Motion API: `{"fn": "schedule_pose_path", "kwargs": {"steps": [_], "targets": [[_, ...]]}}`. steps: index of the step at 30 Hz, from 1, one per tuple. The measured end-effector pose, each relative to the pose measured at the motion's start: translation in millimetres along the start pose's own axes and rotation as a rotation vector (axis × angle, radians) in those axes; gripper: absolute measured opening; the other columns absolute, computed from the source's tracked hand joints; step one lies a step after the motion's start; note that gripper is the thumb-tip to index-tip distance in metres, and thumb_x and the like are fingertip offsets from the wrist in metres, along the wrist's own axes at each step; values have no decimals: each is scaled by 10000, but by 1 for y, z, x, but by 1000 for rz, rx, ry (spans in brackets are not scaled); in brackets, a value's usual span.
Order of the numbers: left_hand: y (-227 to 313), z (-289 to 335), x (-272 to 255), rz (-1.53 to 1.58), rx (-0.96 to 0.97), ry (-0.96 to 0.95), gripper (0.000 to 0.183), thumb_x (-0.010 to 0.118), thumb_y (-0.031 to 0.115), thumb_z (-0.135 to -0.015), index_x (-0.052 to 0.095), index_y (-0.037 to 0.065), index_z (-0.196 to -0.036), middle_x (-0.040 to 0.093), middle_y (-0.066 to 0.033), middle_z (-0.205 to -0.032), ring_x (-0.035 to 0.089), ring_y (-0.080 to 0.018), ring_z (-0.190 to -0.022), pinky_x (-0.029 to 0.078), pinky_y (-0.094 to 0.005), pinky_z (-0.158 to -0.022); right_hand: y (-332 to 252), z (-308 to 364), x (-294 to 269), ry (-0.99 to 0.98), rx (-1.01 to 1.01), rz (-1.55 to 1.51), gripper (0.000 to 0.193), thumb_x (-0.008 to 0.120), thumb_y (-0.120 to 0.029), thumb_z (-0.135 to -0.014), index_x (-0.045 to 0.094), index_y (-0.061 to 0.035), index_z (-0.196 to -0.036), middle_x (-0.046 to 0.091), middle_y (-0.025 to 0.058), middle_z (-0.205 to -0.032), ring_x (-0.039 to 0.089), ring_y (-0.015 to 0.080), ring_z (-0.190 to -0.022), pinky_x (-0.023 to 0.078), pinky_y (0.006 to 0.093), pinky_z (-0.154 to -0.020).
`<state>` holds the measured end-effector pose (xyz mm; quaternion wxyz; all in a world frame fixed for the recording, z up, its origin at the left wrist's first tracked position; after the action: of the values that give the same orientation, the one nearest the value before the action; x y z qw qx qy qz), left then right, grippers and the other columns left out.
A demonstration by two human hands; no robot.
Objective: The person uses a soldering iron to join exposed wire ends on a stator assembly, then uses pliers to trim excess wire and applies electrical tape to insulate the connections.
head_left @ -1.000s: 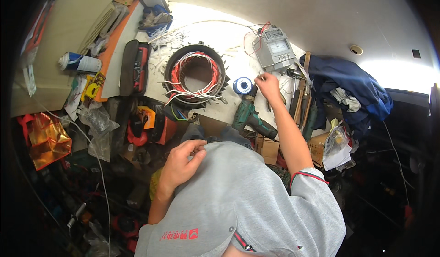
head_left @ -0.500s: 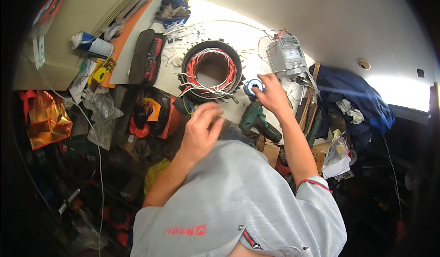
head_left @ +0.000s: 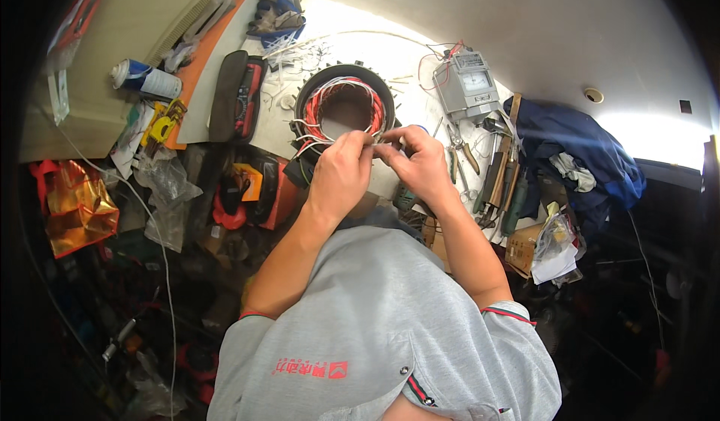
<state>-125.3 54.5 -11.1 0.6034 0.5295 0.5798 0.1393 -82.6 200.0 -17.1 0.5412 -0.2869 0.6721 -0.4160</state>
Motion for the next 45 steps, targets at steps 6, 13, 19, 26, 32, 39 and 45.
{"fn": "schedule_pose_path", "kwargs": {"steps": [6,13,19,26,32,39,45], "targets": [[-1,-4,1,-85,-88,68,94,672,22,-929,646,-3,-1015,714,-211,-909,695,-420,-848,551,-472,-750,-8,-3,-15,-194,-115,204,393,589,-127,-1026,584,26,-1387,677,202,-957,666,379,-897,533,438,-845],[-4,0,0,-67,-71,103,93,688,36,-925,690,9,-1014,719,-186,-915,700,-398,-849,554,-459,-752,-2,-11,-15,-234,66,114,256,661,-87,-973,649,39,-1195,740,220,-1014,722,382,-927,563,429,-827],[-5,7,1,-51,-26,134,121,664,66,-953,684,33,-1067,722,-180,-966,705,-402,-862,569,-468,-755,3,-25,-12,-219,-53,69,167,738,-65,-905,714,2,-1056,754,178,-980,734,335,-899,577,399,-802],[-3,9,0,-53,-32,156,126,682,4,-923,689,5,-1049,717,-171,-959,704,-381,-863,564,-438,-744,-12,-27,-5,-240,-321,206,122,755,-35,-866,737,-26,-987,738,131,-915,695,317,-875,563,406,-787],[-4,11,1,-54,-36,164,129,677,3,-926,693,4,-1053,720,-169,-959,707,-378,-866,568,-435,-748,-17,-29,-2,-269,-364,244,123,757,-34,-862,735,-52,-982,717,111,-912,674,315,-899,551,417,-794],[-5,9,2,-56,-41,156,124,677,22,-936,689,11,-1058,719,-167,-955,707,-374,-867,571,-436,-752,-31,-33,2,-288,-442,296,146,756,-36,-857,735,-58,-1000,695,110,-966,673,319,-928,557,418,-796],[-2,7,3,-162,-76,139,144,720,92,-924,702,47,-1060,727,-135,-948,717,-349,-819,580,-421,-701,-26,-40,6,-349,-402,273,200,762,24,-835,734,-36,-1024,697,117,-975,700,325,-929,574,400,-784]]}}
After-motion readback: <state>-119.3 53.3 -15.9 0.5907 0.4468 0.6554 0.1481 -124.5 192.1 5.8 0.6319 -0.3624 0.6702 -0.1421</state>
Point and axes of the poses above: each hand's wrist, its own z-axis away from the middle knuckle, its own x-axis out of the palm, y = z × x, the point moved 9 cm from there along -z, towards the middle knuckle
